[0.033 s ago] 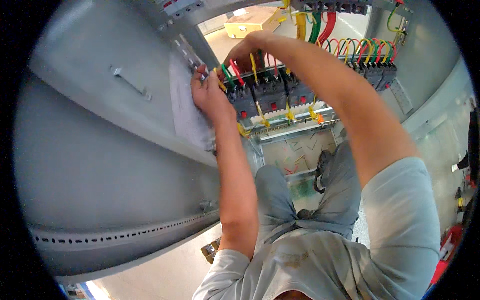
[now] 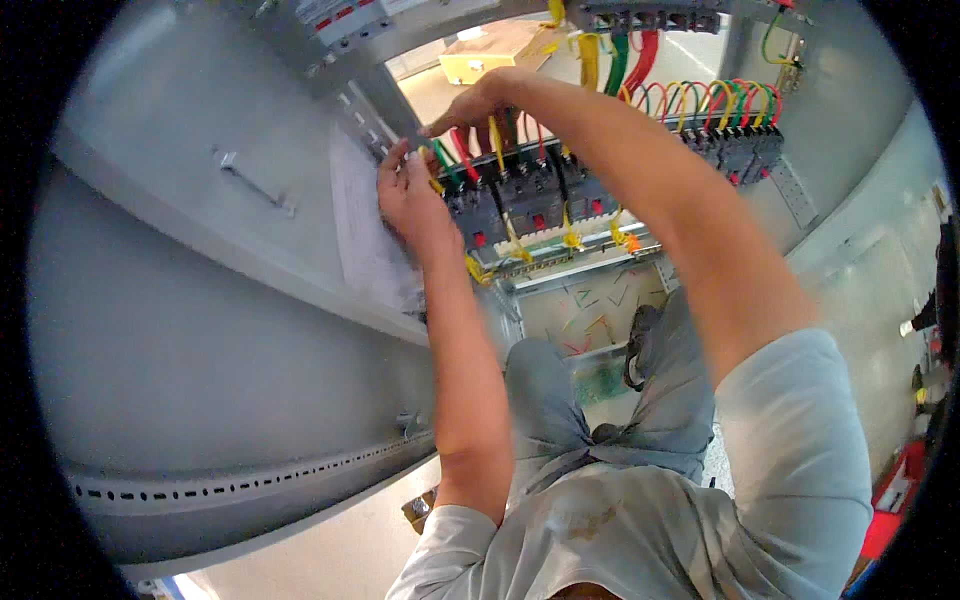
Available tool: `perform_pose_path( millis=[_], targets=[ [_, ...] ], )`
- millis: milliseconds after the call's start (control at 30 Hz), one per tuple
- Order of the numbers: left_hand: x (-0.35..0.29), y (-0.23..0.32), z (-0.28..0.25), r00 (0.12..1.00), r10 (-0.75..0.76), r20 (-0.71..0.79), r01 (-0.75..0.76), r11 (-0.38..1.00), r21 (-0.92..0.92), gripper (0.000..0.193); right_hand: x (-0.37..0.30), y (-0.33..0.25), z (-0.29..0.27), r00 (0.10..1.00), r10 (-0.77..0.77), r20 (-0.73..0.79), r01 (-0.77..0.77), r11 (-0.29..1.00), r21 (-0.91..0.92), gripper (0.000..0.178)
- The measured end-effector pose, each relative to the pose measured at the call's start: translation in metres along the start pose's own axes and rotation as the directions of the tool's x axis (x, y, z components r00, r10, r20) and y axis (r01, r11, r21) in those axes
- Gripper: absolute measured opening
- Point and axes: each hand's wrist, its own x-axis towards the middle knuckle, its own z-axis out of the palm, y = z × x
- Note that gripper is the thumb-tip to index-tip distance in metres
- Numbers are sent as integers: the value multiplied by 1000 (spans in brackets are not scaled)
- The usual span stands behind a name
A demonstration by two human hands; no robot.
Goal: The person uses a cordless drill to tighten terminal screws on a row of circuit breakers inside an open electrical panel. They then adjust and organize the connected wires by hand before standing up and moving away from the panel.
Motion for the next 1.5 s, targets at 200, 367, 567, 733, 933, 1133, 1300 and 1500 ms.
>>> perform_pose_path(
  millis=[200,367,567,733,933,1133,1300,1500],
  targets=[
    [-4,30,11,885,409,223,-437,564,701,31,-94,47,50,190,-682,-706,525,678,-514,35],
    [18,55,83,802,-5,598,-539,425,727,37,-200,135,184,505,-643,-575,861,415,293,26],
    [93,5,163,301,-752,586,-456,426,781,54,-121,220,253,739,-359,-570,670,308,675,33],
    [102,-26,161,133,-935,329,-244,291,925,50,-93,241,251,667,-184,-722,745,177,643,31],
    [118,-56,148,115,-942,316,-317,267,910,35,-74,232,243,552,38,-833,833,20,553,30],
    [128,-86,156,97,-963,253,-200,230,952,36,-55,235,249,472,75,-879,880,19,474,25],
    [197,-117,100,-96,-950,297,-288,313,905,43,-54,223,250,467,36,-883,884,-4,467,25],
    [144,-82,153,-186,-938,293,-714,334,615,41,-53,229,250,454,94,-886,891,-36,453,26]
  ],
)
